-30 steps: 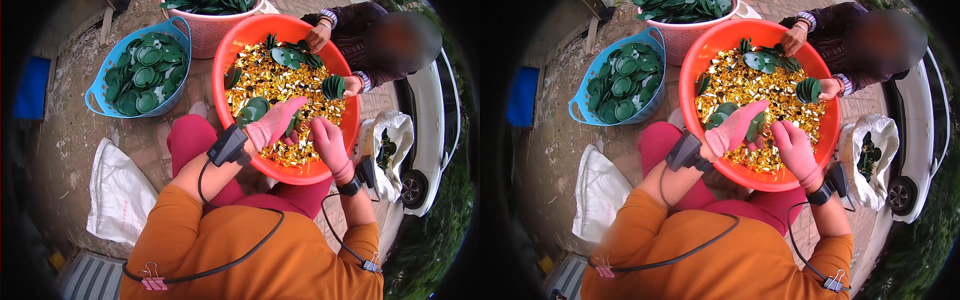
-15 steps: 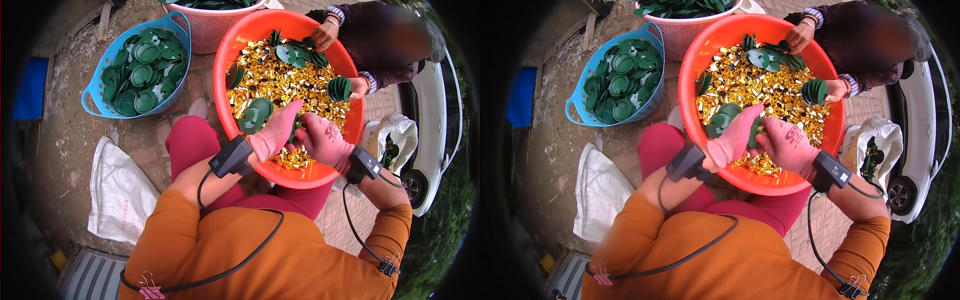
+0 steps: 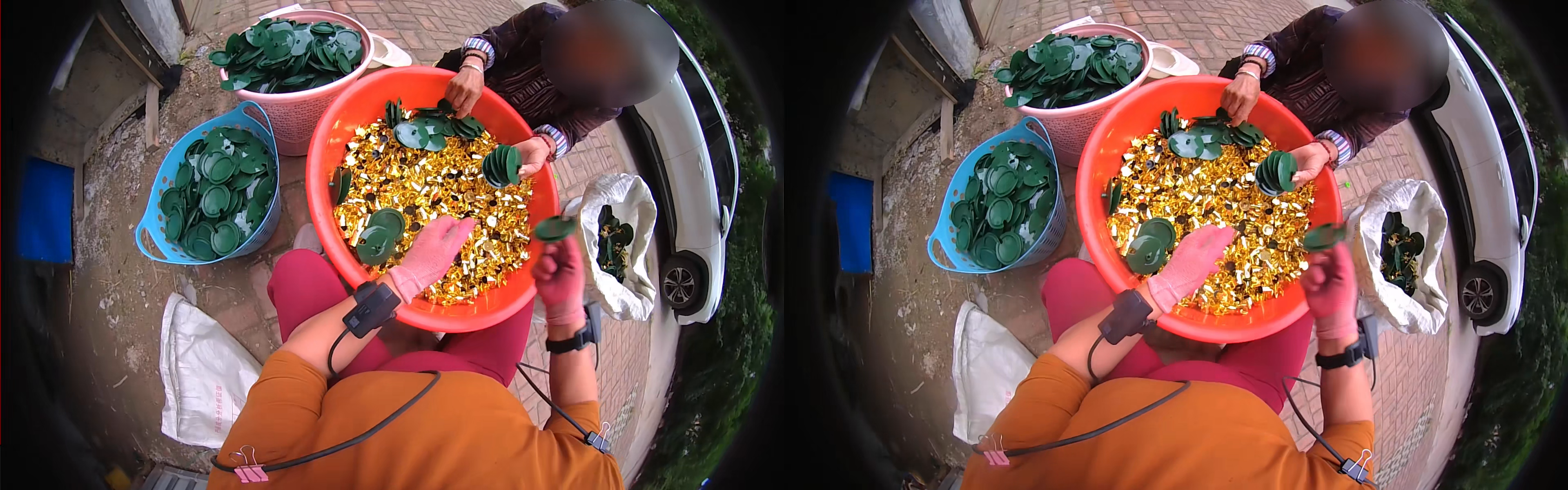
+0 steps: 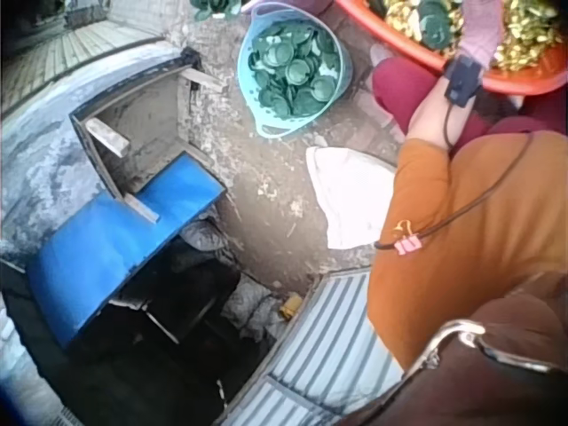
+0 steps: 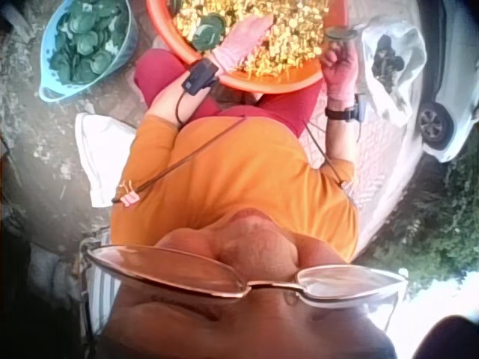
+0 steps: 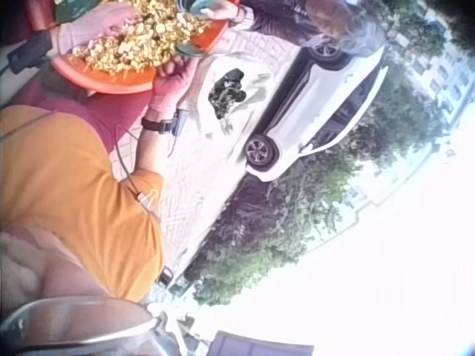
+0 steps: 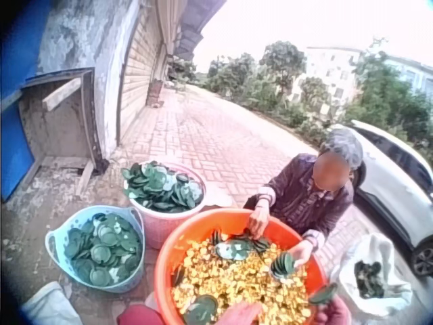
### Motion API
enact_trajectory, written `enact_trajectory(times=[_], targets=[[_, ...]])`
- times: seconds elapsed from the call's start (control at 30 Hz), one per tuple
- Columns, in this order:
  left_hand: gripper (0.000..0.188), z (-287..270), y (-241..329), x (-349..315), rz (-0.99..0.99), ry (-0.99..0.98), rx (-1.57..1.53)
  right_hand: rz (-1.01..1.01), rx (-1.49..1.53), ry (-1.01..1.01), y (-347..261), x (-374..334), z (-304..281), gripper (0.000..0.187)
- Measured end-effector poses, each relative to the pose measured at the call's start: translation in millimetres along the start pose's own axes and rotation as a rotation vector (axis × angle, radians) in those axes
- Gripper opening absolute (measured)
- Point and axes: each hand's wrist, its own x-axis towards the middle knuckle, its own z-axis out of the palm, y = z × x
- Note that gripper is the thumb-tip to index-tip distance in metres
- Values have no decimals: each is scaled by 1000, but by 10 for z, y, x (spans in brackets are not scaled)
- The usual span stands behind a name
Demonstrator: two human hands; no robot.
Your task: Assembling small gold-colored metallic or plastic components into green plastic discs in a basin.
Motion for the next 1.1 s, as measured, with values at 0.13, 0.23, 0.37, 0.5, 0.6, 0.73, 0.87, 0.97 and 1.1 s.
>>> enact_trajectory(times=[0.13,0.23,0.37,0.5,0.6,0.73,0.87,0.97,1.1], targets=[[76,7,93,242,-212,59,-525,-363,84,240,-608,-110,-111,60],[80,113,129,591,-241,102,-576,-415,-780,250,-376,282,161,56],[88,326,248,1213,-200,142,-652,-1000,-1915,39,-364,844,723,72],[86,345,-7,1754,-259,116,-701,-835,-2091,-107,-199,1462,675,87],[57,427,58,1885,-255,-119,-997,-597,-2034,-135,-150,1644,538,88],[55,578,228,1738,-277,-170,-996,-537,-2100,-36,-123,1659,477,84],[54,647,243,1568,-214,-315,-1170,-752,-1917,34,-91,1589,370,76],[51,704,388,1342,-160,-352,-1215,-796,-1779,34,-64,1382,404,71],[46,606,389,937,-99,-385,-1174,-830,-1520,-17,113,998,502,68]])
